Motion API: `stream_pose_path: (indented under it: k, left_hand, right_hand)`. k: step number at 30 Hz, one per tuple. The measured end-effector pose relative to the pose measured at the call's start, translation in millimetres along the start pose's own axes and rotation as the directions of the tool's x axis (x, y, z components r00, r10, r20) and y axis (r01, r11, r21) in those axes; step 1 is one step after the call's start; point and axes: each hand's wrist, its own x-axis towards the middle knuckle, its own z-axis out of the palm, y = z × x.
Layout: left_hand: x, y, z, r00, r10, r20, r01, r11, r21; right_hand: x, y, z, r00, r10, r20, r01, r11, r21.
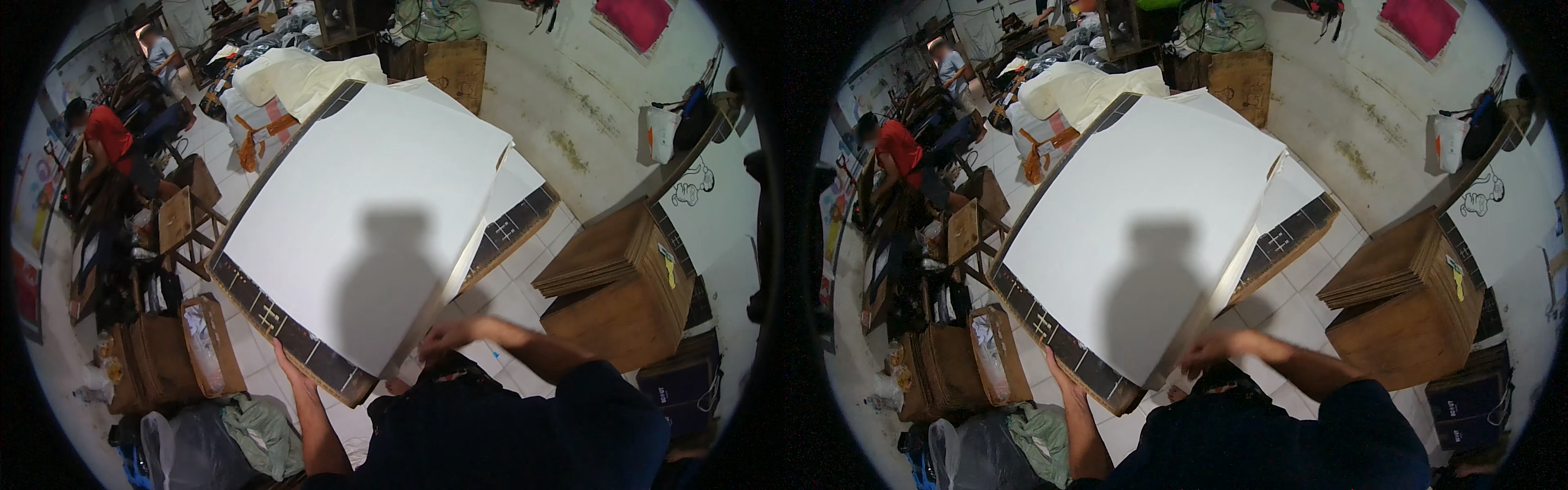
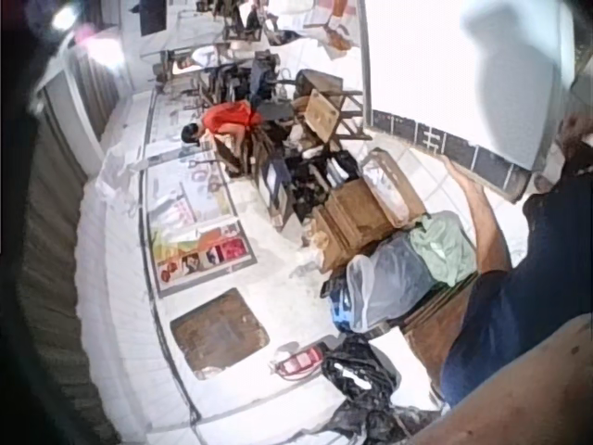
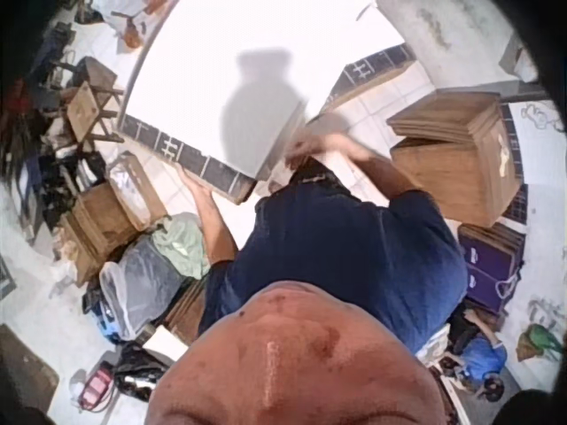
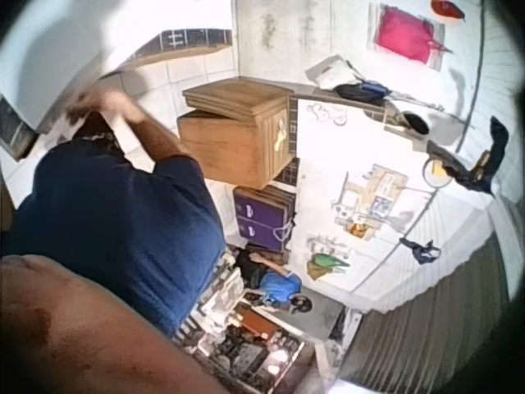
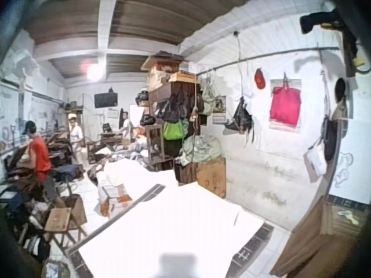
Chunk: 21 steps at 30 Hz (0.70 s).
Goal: The person places white fabric onto a large screen-printing frame, smooths it flat, and stacks the frame with others. The person repeats this process with additional frames and fabric pieces.
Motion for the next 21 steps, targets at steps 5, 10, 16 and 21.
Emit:
stream_pose_path:
  k: [5,10,16,21]
  left_hand:
    - [17,-13,-21,0.991,-0.065,-0.115,0.062,0.998,-0.029]
    - [22,-23,-26,0.955,-0.007,-0.296,0.012,1.000,0.015]
    - [18,-22,-25,0.921,-0.038,-0.388,0.053,0.998,0.027]
    - [22,-17,-42,0.927,0.061,-0.369,-0.013,0.991,0.132]
  right_hand:
    - [-86,-77,-151,0.704,-0.341,-0.623,0.414,0.910,-0.031]
    - [-170,-84,-365,-0.119,-0.391,-0.913,0.258,0.876,-0.409]
    - [-179,50,-518,0.502,0.383,-0.775,-0.150,0.921,0.359]
    - [-127,71,-521,0.698,0.316,-0.643,0.037,0.880,0.473]
